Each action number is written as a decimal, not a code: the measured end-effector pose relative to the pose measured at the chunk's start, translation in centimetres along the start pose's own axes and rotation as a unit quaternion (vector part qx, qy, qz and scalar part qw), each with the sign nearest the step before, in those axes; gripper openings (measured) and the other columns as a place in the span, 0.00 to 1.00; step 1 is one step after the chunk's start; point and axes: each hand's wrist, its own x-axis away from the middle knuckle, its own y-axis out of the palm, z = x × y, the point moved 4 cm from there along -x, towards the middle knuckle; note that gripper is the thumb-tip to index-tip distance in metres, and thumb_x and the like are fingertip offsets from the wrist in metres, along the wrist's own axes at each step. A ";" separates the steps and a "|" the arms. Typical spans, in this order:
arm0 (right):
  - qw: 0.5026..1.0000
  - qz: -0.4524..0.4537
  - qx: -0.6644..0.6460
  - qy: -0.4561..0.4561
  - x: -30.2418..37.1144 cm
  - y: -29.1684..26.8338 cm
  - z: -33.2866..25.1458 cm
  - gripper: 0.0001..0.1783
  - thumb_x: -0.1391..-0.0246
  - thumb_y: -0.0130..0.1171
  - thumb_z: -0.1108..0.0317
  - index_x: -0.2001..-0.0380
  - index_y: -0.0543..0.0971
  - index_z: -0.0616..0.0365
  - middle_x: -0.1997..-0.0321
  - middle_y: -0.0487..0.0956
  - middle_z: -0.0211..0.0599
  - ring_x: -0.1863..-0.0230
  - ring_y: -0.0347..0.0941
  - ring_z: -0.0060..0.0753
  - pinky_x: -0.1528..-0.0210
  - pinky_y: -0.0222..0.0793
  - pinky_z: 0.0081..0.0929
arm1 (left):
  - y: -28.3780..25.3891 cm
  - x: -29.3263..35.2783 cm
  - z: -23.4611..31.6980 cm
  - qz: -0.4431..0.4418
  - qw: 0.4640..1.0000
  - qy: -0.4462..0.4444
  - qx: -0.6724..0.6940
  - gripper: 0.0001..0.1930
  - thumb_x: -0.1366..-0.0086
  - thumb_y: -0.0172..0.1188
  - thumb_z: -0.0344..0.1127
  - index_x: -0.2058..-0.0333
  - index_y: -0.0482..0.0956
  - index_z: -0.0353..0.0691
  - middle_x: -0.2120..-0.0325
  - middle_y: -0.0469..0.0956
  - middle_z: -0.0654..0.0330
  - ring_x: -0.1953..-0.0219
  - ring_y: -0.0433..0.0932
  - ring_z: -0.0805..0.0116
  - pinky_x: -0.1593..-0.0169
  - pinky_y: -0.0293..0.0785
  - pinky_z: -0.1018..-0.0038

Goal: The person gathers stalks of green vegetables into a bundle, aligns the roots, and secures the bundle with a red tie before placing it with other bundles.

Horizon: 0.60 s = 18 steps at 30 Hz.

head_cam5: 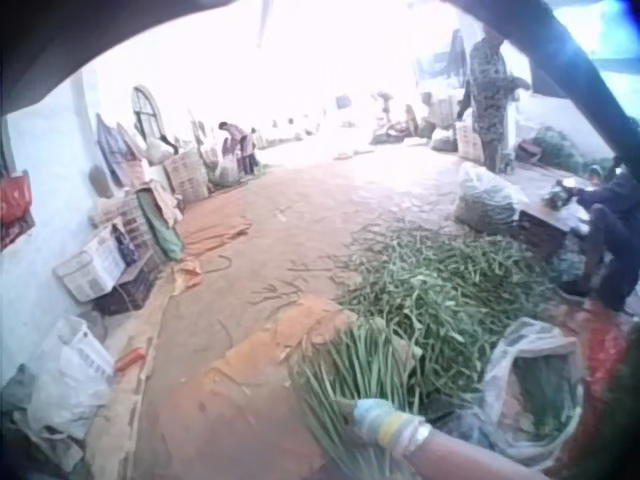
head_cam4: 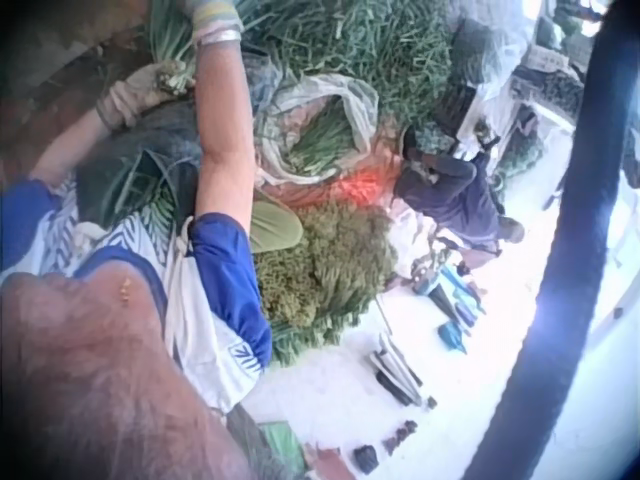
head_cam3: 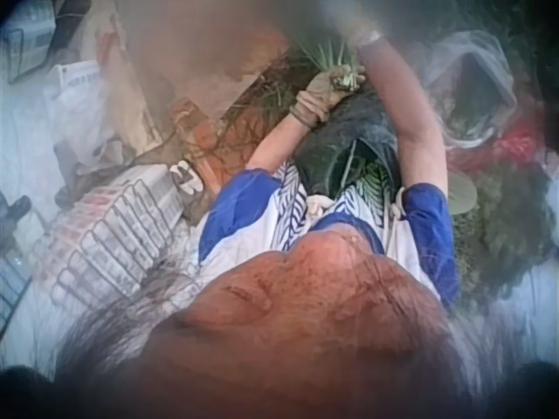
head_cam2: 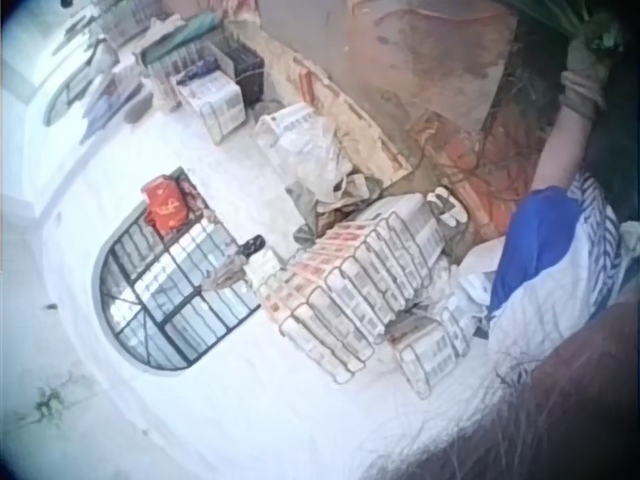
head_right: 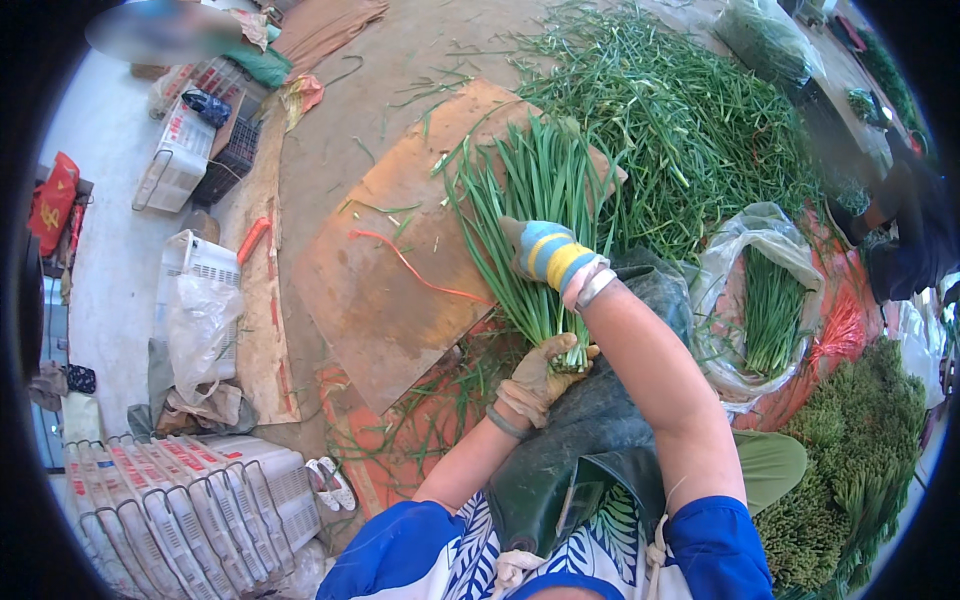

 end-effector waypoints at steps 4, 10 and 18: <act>0.996 0.015 -0.074 -0.040 0.8 -1.1 -0.7 0.20 0.58 0.55 0.73 0.57 0.73 0.56 0.73 0.77 0.45 0.72 0.74 0.43 0.69 0.69 0.33 | 0.3 0.4 0.5 0.006 1.000 0.012 0.026 0.15 0.40 0.56 0.33 0.58 0.70 0.29 0.60 0.74 0.48 0.60 0.76 0.56 0.60 0.76 0.66; 0.942 0.248 -0.008 -0.226 11.1 -4.5 -3.0 0.19 0.58 0.58 0.74 0.58 0.74 0.53 0.72 0.77 0.36 0.78 0.74 0.36 0.75 0.70 0.28 | -0.6 0.0 0.2 -0.137 0.985 0.038 0.102 0.30 0.41 0.55 0.53 0.48 0.64 0.37 0.54 0.71 0.50 0.54 0.73 0.58 0.53 0.73 0.65; 0.930 0.238 0.080 -0.267 18.5 -2.5 -4.1 0.24 0.63 0.55 0.71 0.56 0.72 0.53 0.70 0.77 0.34 0.76 0.74 0.37 0.79 0.69 0.31 | 0.0 0.9 0.8 -0.043 0.996 0.048 0.062 0.39 0.47 0.54 0.64 0.45 0.61 0.43 0.51 0.69 0.53 0.50 0.69 0.58 0.48 0.70 0.58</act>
